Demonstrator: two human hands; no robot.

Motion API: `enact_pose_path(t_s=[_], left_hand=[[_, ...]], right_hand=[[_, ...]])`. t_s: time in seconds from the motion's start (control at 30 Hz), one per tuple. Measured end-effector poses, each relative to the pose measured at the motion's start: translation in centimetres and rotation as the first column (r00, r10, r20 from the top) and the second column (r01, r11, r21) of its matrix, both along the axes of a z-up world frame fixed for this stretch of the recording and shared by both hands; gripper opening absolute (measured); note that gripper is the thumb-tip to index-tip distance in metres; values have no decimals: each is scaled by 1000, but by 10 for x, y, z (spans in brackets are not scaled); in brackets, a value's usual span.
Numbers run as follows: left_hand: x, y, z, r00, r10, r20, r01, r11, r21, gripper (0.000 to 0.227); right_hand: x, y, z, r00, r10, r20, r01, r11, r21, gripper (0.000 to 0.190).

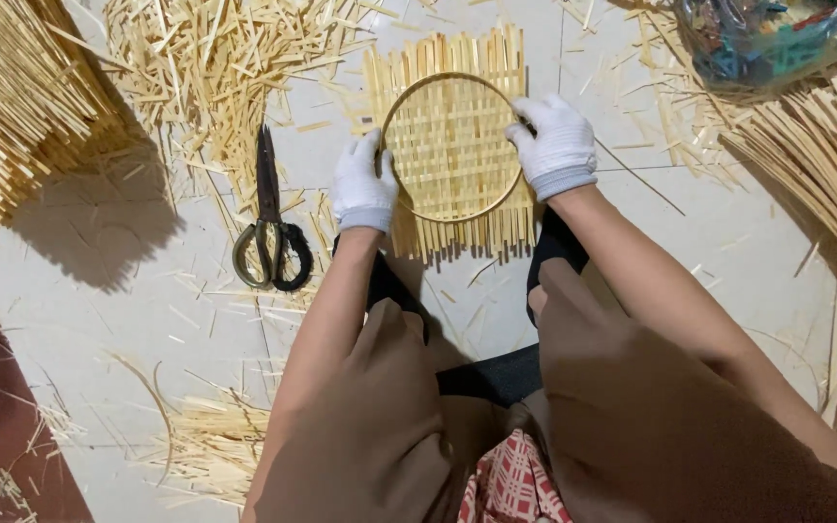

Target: The recorder is weaving and assembling circular bamboo or rattan trays using a wooden mold, trimming edges with scissors and a knife.

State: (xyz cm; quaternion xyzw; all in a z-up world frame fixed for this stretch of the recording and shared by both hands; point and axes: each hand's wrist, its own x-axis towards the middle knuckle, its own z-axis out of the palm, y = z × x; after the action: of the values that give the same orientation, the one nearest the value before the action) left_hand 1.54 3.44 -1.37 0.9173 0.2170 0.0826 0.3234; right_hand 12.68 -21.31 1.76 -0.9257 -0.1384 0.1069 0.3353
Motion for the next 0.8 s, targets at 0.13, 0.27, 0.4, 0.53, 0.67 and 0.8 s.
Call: enact_pose_path(t_s=[0.13, 0.27, 0.4, 0.53, 0.67, 0.8], left_hand=[[5, 5, -13, 989, 58, -139, -56, 998, 17, 30], [0, 16, -65, 998, 49, 28, -48, 998, -29, 30], [14, 10, -23, 971, 164, -177, -200, 957, -211, 33], [18, 25, -50, 974, 123, -188, -164, 961, -221, 56], [23, 38, -66, 969, 8, -248, -103, 921, -374, 54], [6, 21, -24, 927, 86, -365, -296, 767, -570, 56]], right_hand=[[3, -2, -14, 998, 24, 57, -20, 998, -61, 32], [6, -4, -33, 999, -37, 3, 37, 999, -22, 30], [7, -1, -31, 983, -142, -119, 154, 983, 99, 35], [10, -2, -35, 965, -164, -206, 194, 972, 134, 39], [21, -8, -79, 964, -124, -235, 171, 967, 191, 37], [3, -18, -62, 970, -105, -220, 156, 962, 226, 37]])
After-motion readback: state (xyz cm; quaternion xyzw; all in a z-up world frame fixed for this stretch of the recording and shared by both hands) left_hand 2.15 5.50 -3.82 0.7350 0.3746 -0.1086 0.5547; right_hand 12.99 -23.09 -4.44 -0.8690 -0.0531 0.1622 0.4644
